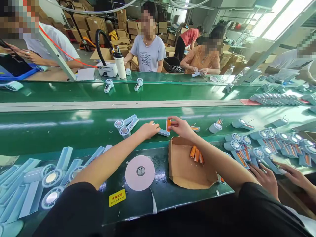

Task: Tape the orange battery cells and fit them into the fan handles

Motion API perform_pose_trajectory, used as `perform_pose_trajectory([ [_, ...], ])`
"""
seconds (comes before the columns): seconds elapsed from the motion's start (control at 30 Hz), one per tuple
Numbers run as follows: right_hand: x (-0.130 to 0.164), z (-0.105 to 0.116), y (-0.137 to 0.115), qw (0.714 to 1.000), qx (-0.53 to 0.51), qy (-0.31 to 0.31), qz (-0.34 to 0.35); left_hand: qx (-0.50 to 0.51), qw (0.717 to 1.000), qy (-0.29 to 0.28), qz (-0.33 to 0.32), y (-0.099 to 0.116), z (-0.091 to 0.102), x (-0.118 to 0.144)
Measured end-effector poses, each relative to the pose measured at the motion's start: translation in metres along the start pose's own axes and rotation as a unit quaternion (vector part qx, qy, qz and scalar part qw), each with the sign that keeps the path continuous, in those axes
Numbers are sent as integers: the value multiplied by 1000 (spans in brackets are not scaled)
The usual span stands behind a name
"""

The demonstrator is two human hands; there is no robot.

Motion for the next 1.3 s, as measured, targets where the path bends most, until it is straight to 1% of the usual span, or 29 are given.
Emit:
perform_pose_trajectory([
  [0.07,-10,-1,7,994,102,-35,7,7,1000,0,-2,5,-1,-6],
  [0.13,-15,0,11,978,193,-71,17,17,1000,2,8,10,-2,-13],
  [0.23,-17,5,14,957,270,-103,18,35,998,9,48,19,-5,-25],
  [0.37,-17,12,19,941,318,-116,18,70,993,19,94,23,-2,-42],
  [0.47,-15,15,23,926,356,-126,24,108,989,18,97,17,4,-48],
  [0.57,-12,17,26,907,395,-141,33,140,985,29,99,10,6,-50],
  [0.67,-13,18,28,885,437,-152,42,162,979,41,114,8,4,-51],
  [0.8,-17,20,30,856,487,-169,48,180,974,48,130,12,1,-56],
  [1.03,-22,25,29,796,566,-214,30,203,967,57,145,21,2,-64],
  [1.17,-28,23,28,769,586,-254,29,210,963,61,160,25,2,-67],
  [1.3,-41,11,30,759,581,-294,31,214,959,63,176,28,2,-69],
])
Point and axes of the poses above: each hand's wrist, its own x-axis away from the middle knuckle, its own z-axis out of the back of the hand, y = z × x, the point moved 1 cm from there along -x, towards the middle knuckle, and after that the axes turned 6 degrees about x, right-handed, at the moved point
